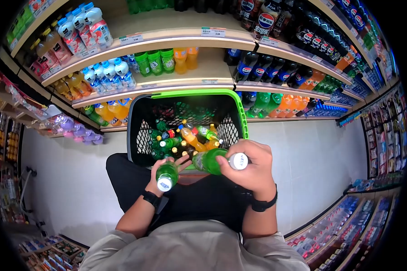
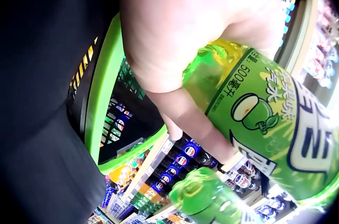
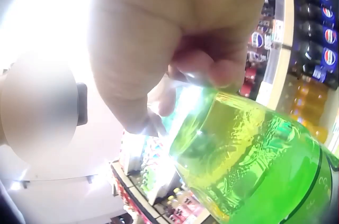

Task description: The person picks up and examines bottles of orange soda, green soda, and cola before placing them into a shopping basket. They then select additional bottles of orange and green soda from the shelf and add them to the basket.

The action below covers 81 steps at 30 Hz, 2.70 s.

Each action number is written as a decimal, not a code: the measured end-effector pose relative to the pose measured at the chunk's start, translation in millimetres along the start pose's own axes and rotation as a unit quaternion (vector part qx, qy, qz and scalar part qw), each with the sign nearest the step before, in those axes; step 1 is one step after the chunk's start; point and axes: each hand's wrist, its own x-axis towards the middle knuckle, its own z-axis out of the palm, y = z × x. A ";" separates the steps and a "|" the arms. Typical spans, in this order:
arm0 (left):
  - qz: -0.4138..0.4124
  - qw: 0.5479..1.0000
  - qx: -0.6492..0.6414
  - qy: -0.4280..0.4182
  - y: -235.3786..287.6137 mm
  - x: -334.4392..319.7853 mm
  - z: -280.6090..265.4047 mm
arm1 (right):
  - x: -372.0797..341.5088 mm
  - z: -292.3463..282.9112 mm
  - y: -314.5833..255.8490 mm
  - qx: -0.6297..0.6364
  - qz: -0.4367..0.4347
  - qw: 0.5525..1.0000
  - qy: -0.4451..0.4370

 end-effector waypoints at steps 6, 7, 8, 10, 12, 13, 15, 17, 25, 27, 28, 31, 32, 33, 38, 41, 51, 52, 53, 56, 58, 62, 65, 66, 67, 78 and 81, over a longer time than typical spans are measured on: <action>0.032 0.996 0.050 0.063 -4.6 -5.5 -3.3 | 13.2 50.2 0.7 0.051 -0.061 0.996 -0.051; 0.025 0.996 0.056 0.063 -3.1 -6.1 -1.9 | 9.8 57.3 2.6 0.062 -0.041 0.995 -0.064; 0.024 0.995 0.069 0.069 -0.7 -3.8 -3.4 | 8.5 61.7 2.0 0.056 -0.038 0.994 -0.085; 0.003 0.995 0.053 0.084 1.7 -4.6 -5.3 | -1.5 72.0 11.7 0.040 0.003 0.994 -0.105; 0.026 0.989 0.052 0.137 -2.2 0.4 -16.2 | -7.8 85.0 16.8 0.074 0.034 0.992 -0.095; 0.025 0.983 0.052 0.173 -3.2 1.3 -21.2 | -10.0 89.9 20.3 0.090 0.050 0.991 -0.089; 0.009 0.981 0.054 0.185 -4.1 6.9 -28.5 | -13.4 95.3 32.4 0.028 0.020 0.995 -0.098; -0.002 0.980 0.057 0.192 -4.0 11.4 -32.0 | -16.3 95.8 44.6 -0.031 0.007 0.991 -0.129; -0.019 0.986 0.068 0.149 -2.9 14.3 -46.6 | -50.7 121.6 92.0 0.276 0.213 0.926 -0.143; -0.010 0.986 0.077 0.147 -1.4 13.4 -44.4 | -56.0 128.4 95.0 0.280 0.217 0.932 -0.083; -0.006 0.986 0.074 0.147 -0.5 12.8 -46.2 | -58.2 131.9 96.5 0.283 0.218 0.932 -0.053; 0.008 0.986 0.060 0.154 1.3 12.1 -50.5 | -64.7 137.4 103.3 0.305 0.222 0.926 0.006; 0.011 0.986 0.051 0.161 1.0 11.2 -49.1 | -65.5 138.3 104.1 0.324 0.229 0.918 0.028; 0.014 0.985 0.042 0.168 0.9 11.8 -47.2 | -67.1 139.8 107.6 0.330 0.223 0.916 0.051; 0.058 0.978 0.063 0.192 -3.8 12.1 -19.7 | -88.7 145.1 131.3 0.304 0.243 0.886 0.253; 0.065 0.973 0.066 0.209 1.6 8.1 -30.4 | -99.0 135.4 145.4 0.284 0.231 0.896 0.252; 0.112 0.951 0.122 0.263 -15.7 15.8 -15.1 | -106.6 143.1 141.2 0.402 0.250 0.868 0.151; 0.122 0.949 0.121 0.266 -18.0 15.4 -16.7 | -112.1 149.6 152.2 0.353 0.231 0.894 0.149; 0.131 0.947 0.120 0.268 -20.1 15.3 -16.7 | -112.9 150.2 154.7 0.373 0.242 0.883 0.154; 0.147 0.940 0.116 0.286 -21.8 17.7 -14.2 | -113.9 148.2 159.0 0.444 0.277 0.836 0.166; 0.144 0.938 0.113 0.294 -20.1 19.2 -11.6 | -110.1 143.9 156.5 0.510 0.300 0.789 0.167; 0.155 0.935 0.108 0.299 -18.5 25.8 -15.3 | -104.4 140.9 157.4 0.488 0.312 0.790 0.201; 0.160 0.930 0.119 0.310 -20.6 29.6 -15.8 | -103.2 138.3 159.9 0.486 0.320 0.784 0.215; 0.160 0.928 0.124 0.313 -19.6 31.2 -16.4 | -103.0 138.1 161.7 0.490 0.315 0.786 0.208; 0.157 0.929 0.129 0.308 -18.7 32.3 -19.3 | -103.5 138.2 164.4 0.493 0.309 0.788 0.201; 0.113 0.940 0.159 0.279 -17.0 27.4 11.2 | -91.3 125.9 144.2 0.464 0.278 0.834 0.108; 0.105 0.947 0.188 0.238 -13.9 13.2 15.6 | -86.5 118.8 134.2 0.437 0.264 0.856 0.084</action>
